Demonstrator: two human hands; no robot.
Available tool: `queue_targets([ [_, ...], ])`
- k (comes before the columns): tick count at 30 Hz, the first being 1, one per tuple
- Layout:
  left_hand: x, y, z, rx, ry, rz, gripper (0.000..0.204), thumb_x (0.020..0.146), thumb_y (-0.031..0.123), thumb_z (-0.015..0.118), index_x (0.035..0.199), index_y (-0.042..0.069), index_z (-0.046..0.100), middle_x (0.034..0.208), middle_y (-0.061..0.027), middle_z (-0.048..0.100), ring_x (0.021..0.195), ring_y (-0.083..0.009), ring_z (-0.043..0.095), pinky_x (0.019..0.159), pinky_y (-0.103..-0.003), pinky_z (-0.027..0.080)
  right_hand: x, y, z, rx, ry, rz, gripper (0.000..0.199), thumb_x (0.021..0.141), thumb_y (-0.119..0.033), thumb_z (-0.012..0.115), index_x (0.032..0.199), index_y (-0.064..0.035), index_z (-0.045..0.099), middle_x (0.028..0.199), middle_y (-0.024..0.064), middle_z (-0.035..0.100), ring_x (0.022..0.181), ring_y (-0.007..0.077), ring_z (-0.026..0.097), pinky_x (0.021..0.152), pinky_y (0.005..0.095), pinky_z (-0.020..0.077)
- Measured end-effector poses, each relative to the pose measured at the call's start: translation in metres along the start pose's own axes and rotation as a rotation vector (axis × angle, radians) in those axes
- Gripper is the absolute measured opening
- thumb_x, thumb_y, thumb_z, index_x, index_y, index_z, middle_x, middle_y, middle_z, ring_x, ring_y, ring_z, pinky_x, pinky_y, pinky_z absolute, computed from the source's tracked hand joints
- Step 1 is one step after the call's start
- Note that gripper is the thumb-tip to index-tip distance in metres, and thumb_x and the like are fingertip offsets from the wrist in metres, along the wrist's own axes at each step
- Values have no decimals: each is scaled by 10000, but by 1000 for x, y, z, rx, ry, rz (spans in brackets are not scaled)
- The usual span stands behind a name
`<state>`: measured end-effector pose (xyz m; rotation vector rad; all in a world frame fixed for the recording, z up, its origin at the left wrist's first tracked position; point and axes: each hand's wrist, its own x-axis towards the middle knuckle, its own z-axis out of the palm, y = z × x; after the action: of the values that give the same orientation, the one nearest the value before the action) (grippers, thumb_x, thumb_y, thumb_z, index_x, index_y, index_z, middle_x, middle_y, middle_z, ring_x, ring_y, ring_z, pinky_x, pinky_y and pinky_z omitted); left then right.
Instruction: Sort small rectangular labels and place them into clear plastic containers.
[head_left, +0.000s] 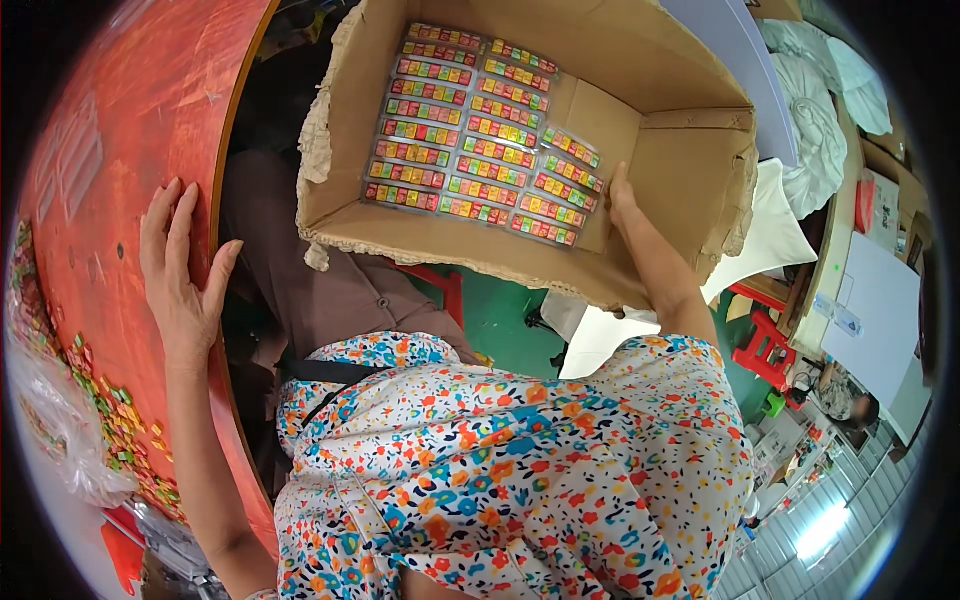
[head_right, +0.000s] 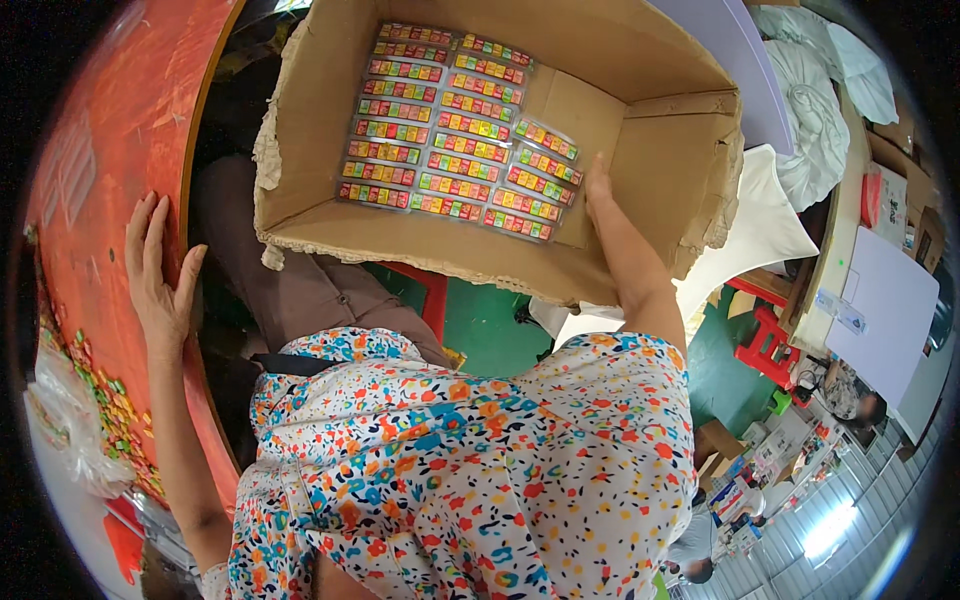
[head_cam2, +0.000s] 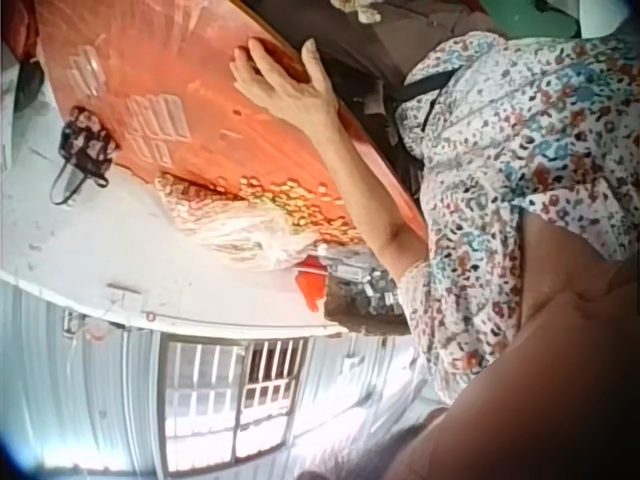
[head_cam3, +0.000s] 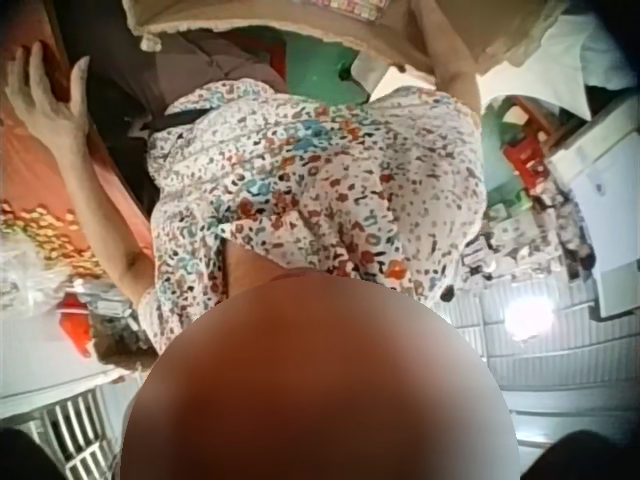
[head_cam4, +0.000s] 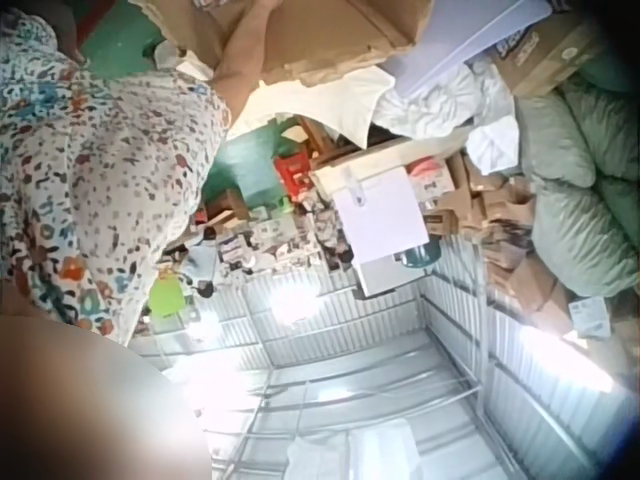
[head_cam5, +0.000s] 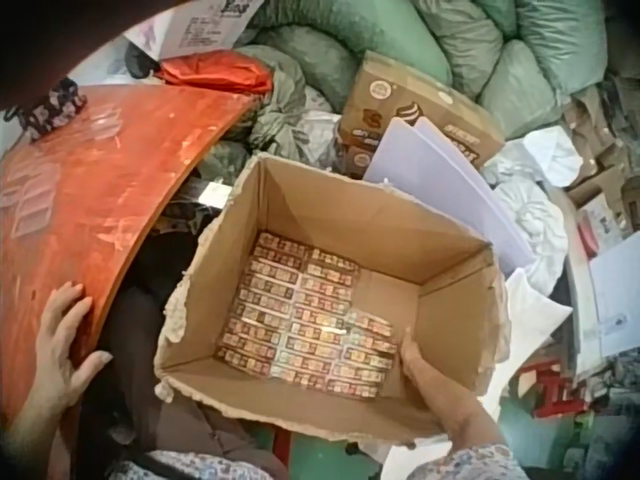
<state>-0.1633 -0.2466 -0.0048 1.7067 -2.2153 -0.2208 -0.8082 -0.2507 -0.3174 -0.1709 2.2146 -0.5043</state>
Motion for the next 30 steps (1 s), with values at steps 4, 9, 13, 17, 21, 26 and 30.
queue_targets([
  [4,-4,5,-7,42,5,-9,595,840,226,730,1380,97,516,1437,-109,456,1338,-311,418,1132,-437,314,-49,-23,36,254,-137,-133,699,970,-632,353,1197,-6,568,1143,155,637,1012,261,642,865,405,523],
  [9,3,3,-1,21,18,4,593,836,231,730,1376,102,522,1431,-111,462,1331,-312,426,1134,-438,313,-29,-28,32,132,-282,-163,657,1006,-572,317,1277,-12,527,1262,137,580,1035,262,637,983,424,506],
  [13,3,-2,2,34,43,43,595,819,236,741,1359,97,534,1414,-120,479,1320,-322,437,1117,-437,333,-30,-29,36,-59,-254,-288,681,1008,-574,315,1337,-4,491,1302,140,561,1124,268,597,1017,437,476],
  [17,-11,-6,-9,62,96,29,564,770,270,765,1265,76,579,1320,-138,523,1225,-351,486,1038,-448,401,-79,-55,52,160,-508,-264,609,999,-494,422,1343,-1,516,1291,138,575,1133,256,555,992,384,444],
  [21,10,2,23,-103,196,152,521,763,302,732,1218,103,572,1266,-137,528,1210,-343,484,1009,-457,420,-16,-75,-13,129,-265,-589,618,1014,-486,381,1352,18,497,1323,156,556,1157,282,558,1012,412,447],
  [26,9,16,49,-38,219,132,600,794,404,703,1245,47,532,1365,-187,460,1295,-362,427,1092,-475,338,-90,-209,47,-188,165,-1444,502,1036,-296,407,1349,90,471,1361,229,513,1282,310,478,1088,393,371],
  [30,7,23,62,78,408,148,604,799,438,692,1238,52,542,1351,-174,491,1311,-351,419,1116,-514,296,-271,-259,125,46,-417,-1598,494,1051,-296,376,1370,75,445,1360,209,511,1285,279,475,1099,397,354],
])
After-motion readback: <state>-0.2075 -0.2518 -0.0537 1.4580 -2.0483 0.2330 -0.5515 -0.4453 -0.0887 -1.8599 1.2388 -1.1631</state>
